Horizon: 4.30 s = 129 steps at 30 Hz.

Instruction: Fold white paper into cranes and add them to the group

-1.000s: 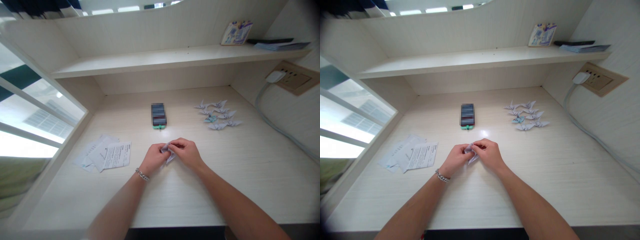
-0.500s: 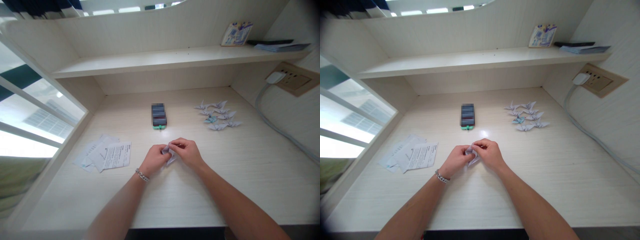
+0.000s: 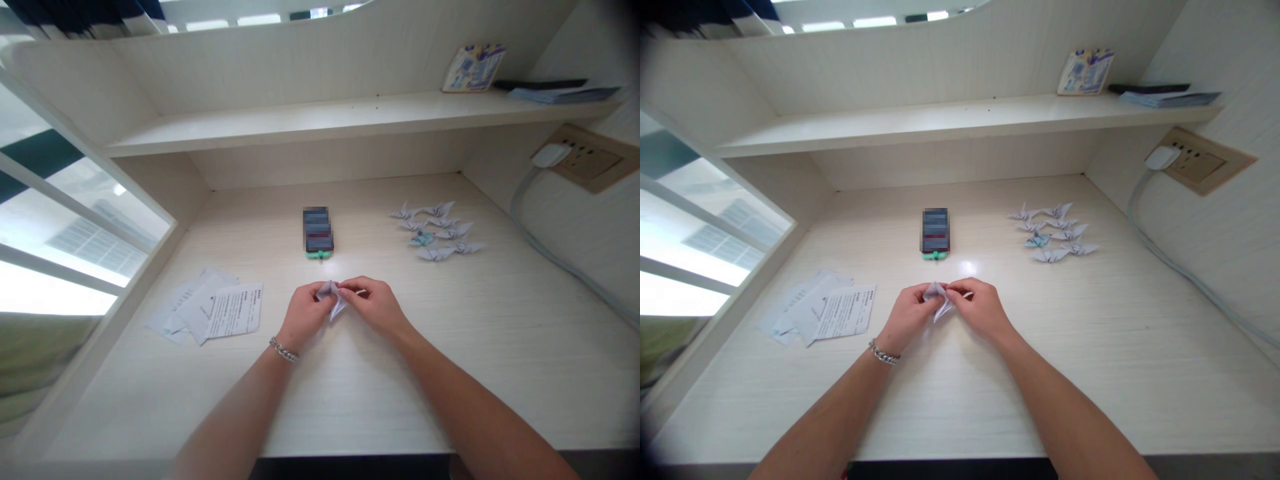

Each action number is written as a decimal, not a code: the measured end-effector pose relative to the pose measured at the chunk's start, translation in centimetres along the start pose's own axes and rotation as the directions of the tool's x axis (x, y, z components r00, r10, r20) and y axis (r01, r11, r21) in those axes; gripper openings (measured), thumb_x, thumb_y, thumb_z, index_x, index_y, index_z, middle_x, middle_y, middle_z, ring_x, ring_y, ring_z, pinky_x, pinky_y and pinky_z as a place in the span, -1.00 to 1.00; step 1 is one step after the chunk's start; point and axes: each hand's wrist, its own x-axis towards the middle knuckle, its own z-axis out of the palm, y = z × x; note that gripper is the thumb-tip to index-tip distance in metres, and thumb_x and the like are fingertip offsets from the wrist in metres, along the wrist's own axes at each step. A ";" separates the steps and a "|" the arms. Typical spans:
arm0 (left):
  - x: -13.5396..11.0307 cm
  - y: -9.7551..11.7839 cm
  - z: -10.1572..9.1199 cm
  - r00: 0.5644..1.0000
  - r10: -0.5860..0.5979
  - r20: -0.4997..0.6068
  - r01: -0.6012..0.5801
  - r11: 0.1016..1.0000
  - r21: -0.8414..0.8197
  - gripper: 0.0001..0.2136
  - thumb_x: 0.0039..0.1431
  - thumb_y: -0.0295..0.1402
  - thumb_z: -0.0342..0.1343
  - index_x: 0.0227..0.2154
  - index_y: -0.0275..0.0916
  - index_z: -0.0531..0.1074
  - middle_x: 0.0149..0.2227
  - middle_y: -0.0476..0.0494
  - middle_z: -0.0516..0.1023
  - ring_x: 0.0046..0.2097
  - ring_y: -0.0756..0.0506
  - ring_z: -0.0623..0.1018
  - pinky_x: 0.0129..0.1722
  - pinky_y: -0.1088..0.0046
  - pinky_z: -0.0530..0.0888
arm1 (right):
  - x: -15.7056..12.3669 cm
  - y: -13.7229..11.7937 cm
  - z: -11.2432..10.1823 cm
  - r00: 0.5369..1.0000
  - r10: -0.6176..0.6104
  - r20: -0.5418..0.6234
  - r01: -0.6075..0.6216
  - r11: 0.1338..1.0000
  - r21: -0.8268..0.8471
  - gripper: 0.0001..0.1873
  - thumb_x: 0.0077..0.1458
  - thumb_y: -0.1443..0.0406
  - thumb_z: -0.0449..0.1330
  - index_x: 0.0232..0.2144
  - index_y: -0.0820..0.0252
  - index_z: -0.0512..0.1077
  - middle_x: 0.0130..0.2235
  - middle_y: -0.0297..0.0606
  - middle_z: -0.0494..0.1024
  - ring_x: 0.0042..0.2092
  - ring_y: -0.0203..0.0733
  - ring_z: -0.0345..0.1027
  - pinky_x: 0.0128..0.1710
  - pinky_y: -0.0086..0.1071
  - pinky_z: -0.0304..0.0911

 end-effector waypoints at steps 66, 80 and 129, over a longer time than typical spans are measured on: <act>-0.2 -0.1 -0.2 0.975 0.172 -0.138 -0.182 0.981 -0.060 -0.79 -0.04 -0.52 0.07 -0.31 -0.26 0.49 -0.30 -0.10 0.55 -0.26 -0.04 0.52 -0.25 0.47 0.45 | 0.2 0.7 0.2 0.999 0.040 -0.018 -0.034 0.968 0.248 -0.83 -0.12 0.30 0.21 -0.38 0.19 0.53 -0.38 -0.25 0.57 -0.32 -0.17 0.44 -0.31 -0.35 0.31; -0.2 0.0 -0.5 0.987 0.122 -0.109 -0.130 0.989 -0.070 -0.80 -0.04 -0.41 0.12 -0.31 -0.25 0.53 -0.27 -0.16 0.57 -0.23 -0.11 0.54 -0.22 0.39 0.46 | 0.3 0.8 0.0 0.998 0.070 0.002 -0.069 0.964 0.256 -0.80 -0.15 0.24 0.24 -0.40 0.19 0.54 -0.36 -0.22 0.58 -0.30 -0.12 0.44 -0.28 -0.29 0.32; 0.4 -0.7 -0.3 0.999 -0.033 -0.003 0.032 0.980 -0.198 -0.72 -0.04 -0.16 0.12 -0.50 -0.34 0.43 -0.53 -0.04 0.40 -0.47 0.02 0.37 -0.50 0.54 0.29 | 0.4 0.8 0.4 0.967 0.224 0.122 -0.254 0.887 0.385 -0.70 -0.25 0.18 0.30 -0.43 0.25 0.50 -0.43 -0.21 0.56 -0.41 -0.18 0.42 -0.43 -0.36 0.31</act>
